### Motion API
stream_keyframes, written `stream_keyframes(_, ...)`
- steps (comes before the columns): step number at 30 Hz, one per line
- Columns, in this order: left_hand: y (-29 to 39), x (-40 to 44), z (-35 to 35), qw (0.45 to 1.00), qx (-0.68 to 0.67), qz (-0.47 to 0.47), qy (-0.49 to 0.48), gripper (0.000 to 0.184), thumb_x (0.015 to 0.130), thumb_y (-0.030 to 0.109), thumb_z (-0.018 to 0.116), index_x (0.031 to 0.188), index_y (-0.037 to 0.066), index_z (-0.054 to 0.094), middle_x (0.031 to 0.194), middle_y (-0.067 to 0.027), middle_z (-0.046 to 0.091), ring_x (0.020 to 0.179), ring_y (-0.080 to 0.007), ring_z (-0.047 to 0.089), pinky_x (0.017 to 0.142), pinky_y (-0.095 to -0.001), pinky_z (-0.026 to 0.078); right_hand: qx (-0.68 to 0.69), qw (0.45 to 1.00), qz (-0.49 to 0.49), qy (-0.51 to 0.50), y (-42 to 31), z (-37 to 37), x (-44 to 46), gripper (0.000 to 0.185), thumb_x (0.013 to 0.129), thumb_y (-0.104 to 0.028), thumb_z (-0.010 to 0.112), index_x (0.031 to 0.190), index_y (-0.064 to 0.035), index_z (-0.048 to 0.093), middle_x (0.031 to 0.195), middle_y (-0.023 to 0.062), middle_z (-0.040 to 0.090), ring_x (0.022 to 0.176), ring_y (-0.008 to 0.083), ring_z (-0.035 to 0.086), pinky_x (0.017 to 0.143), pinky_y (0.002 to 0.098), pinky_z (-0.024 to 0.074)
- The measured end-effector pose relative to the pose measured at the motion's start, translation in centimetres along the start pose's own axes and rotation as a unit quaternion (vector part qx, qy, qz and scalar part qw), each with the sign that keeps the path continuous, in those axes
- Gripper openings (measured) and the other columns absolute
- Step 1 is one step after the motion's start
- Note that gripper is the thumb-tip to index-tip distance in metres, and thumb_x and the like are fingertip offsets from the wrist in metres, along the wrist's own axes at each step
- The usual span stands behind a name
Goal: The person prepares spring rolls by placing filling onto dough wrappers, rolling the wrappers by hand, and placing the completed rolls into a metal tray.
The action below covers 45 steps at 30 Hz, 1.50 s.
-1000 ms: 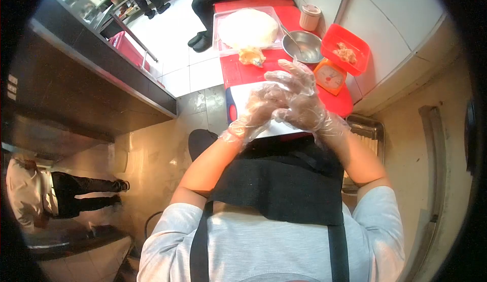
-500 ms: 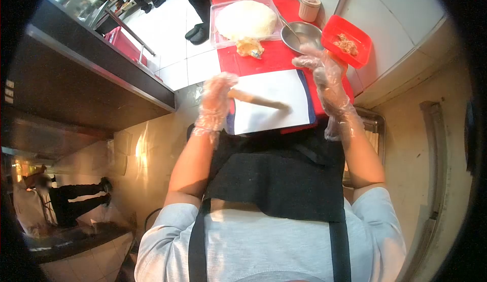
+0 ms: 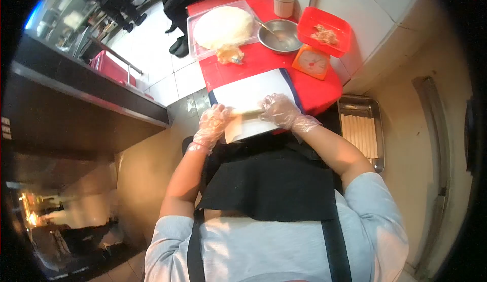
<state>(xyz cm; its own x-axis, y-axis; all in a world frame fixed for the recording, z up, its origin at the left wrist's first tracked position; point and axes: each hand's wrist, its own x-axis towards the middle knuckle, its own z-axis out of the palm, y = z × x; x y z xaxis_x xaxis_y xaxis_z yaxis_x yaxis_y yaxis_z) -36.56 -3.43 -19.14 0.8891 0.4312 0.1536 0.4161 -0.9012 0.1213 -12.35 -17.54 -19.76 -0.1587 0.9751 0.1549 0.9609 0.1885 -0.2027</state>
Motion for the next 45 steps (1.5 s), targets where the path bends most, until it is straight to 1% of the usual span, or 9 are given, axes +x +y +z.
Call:
stream_keyframes(8, 6.1, 3.3, -10.3, 0.987, -0.071, 0.142, -0.022, 0.03, 0.086, 0.019, 0.072, 0.114, 0.01, 0.063, 0.105, -0.0127, 0.063, 0.092, -0.0353, 0.063, 0.077, -0.044, 0.053, 0.243, 0.965, 0.019, 0.101, -3.8, -3.0, 1.4, 0.049, 0.09, -0.053, 0.064, 0.105, -0.0058, 0.065, 0.098, 0.0188, 0.066, 0.086, 0.0391, 0.066, 0.077, 0.0483, 0.0516)
stream_keyframes(14, 6.1, 5.8, -17.6, 0.881, -0.357, -0.017, 0.309, 0.007, 0.092, 0.006, 0.068, 0.099, 0.004, 0.065, 0.089, -0.0067, 0.062, 0.075, -0.0145, 0.056, 0.07, -0.0293, 0.049, 0.329, 0.887, 0.024, 0.323, -1.7, -9.4, -7.0, 0.038, 0.094, -0.029, 0.067, 0.128, -0.0126, 0.063, 0.093, 0.0161, 0.067, 0.086, 0.0357, 0.065, 0.08, 0.0402, 0.0515)
stream_keyframes(18, 2.6, 4.7, -14.6, 0.883, -0.379, -0.122, 0.249, 0.005, 0.093, 0.008, 0.068, 0.094, 0.003, 0.066, 0.085, -0.0033, 0.058, 0.076, -0.0128, 0.053, 0.071, -0.0276, 0.046, 0.051, 0.922, 0.287, 0.256, 5.2, -7.2, -18.0, 0.059, 0.1, -0.022, 0.053, 0.155, -0.0158, 0.033, 0.109, 0.0151, 0.067, 0.095, 0.0338, 0.065, 0.076, 0.0469, 0.0521)
stream_keyframes(22, 1.3, 1.6, -8.9, 0.938, -0.28, -0.126, 0.159, 0.008, 0.092, 0.01, 0.07, 0.093, 0.002, 0.068, 0.088, -0.0048, 0.063, 0.079, -0.014, 0.056, 0.073, -0.0292, 0.048, 0.234, 0.72, 0.633, 0.161, 10.3, -4.4, -26.8, 0.052, 0.089, -0.039, 0.068, 0.123, -0.0012, 0.063, 0.11, 0.0205, 0.066, 0.108, 0.0334, 0.063, 0.093, 0.042, 0.0464)
stream_keyframes(26, 3.9, 1.0, -8.0, 0.948, -0.272, -0.137, 0.093, 0.007, 0.089, 0.009, 0.072, 0.093, 0.003, 0.069, 0.092, -0.0068, 0.066, 0.083, -0.0163, 0.06, 0.076, -0.0298, 0.049, 0.313, 0.658, 0.651, 0.215, 12.3, -0.5, -30.0, 0.048, 0.093, -0.034, 0.063, 0.129, -0.0014, 0.06, 0.114, 0.0217, 0.067, 0.11, 0.0328, 0.063, 0.095, 0.0419, 0.0459)
stream_keyframes(29, 5.4, 1.3, -8.4, 0.946, -0.278, -0.133, 0.098, 0.008, 0.089, 0.01, 0.073, 0.092, 0.003, 0.069, 0.092, -0.0066, 0.066, 0.083, -0.0168, 0.061, 0.075, -0.0304, 0.05, 0.166, 0.733, 0.643, 0.149, 16.8, 10.2, -32.6, 0.045, 0.096, -0.034, 0.059, 0.126, -0.002, 0.061, 0.118, 0.0228, 0.066, 0.114, 0.0339, 0.063, 0.097, 0.0424, 0.0461)
stream_keyframes(35, 5.5, 1.4, -8.4, 0.951, -0.256, -0.132, 0.112, 0.009, 0.088, 0.011, 0.074, 0.092, 0.003, 0.07, 0.092, -0.0075, 0.067, 0.083, -0.0167, 0.062, 0.075, -0.0307, 0.051, 0.268, 0.733, 0.609, -0.142, 18.0, 7.0, -31.8, 0.049, 0.098, -0.038, 0.055, 0.136, -0.0061, 0.054, 0.134, 0.0249, 0.059, 0.124, 0.0402, 0.055, 0.105, 0.0416, 0.0426)
stream_keyframes(40, 5.3, 2.0, -7.1, 0.959, -0.244, -0.111, 0.096, 0.016, 0.084, 0.012, 0.074, 0.097, 0.003, 0.07, 0.088, -0.0104, 0.065, 0.076, -0.0211, 0.064, 0.072, -0.0334, 0.053, 0.109, 0.774, 0.587, 0.213, 18.5, 3.8, -28.7, 0.052, 0.092, -0.037, 0.064, 0.127, 0.0013, 0.06, 0.123, 0.026, 0.063, 0.123, 0.0394, 0.056, 0.105, 0.0476, 0.0418)
stream_keyframes(45, 5.7, 2.0, -3.4, 0.987, -0.121, -0.097, 0.046, 0.051, 0.084, 0.03, 0.075, 0.128, 0.01, 0.061, 0.131, -0.0156, 0.06, 0.124, -0.0348, 0.054, 0.103, -0.0422, 0.044, -0.017, 0.835, 0.389, 0.389, 16.9, -13.1, -19.3, 0.052, 0.088, -0.032, 0.073, 0.127, 0.0006, 0.06, 0.121, 0.0222, 0.066, 0.108, 0.0365, 0.063, 0.094, 0.0456, 0.0489)
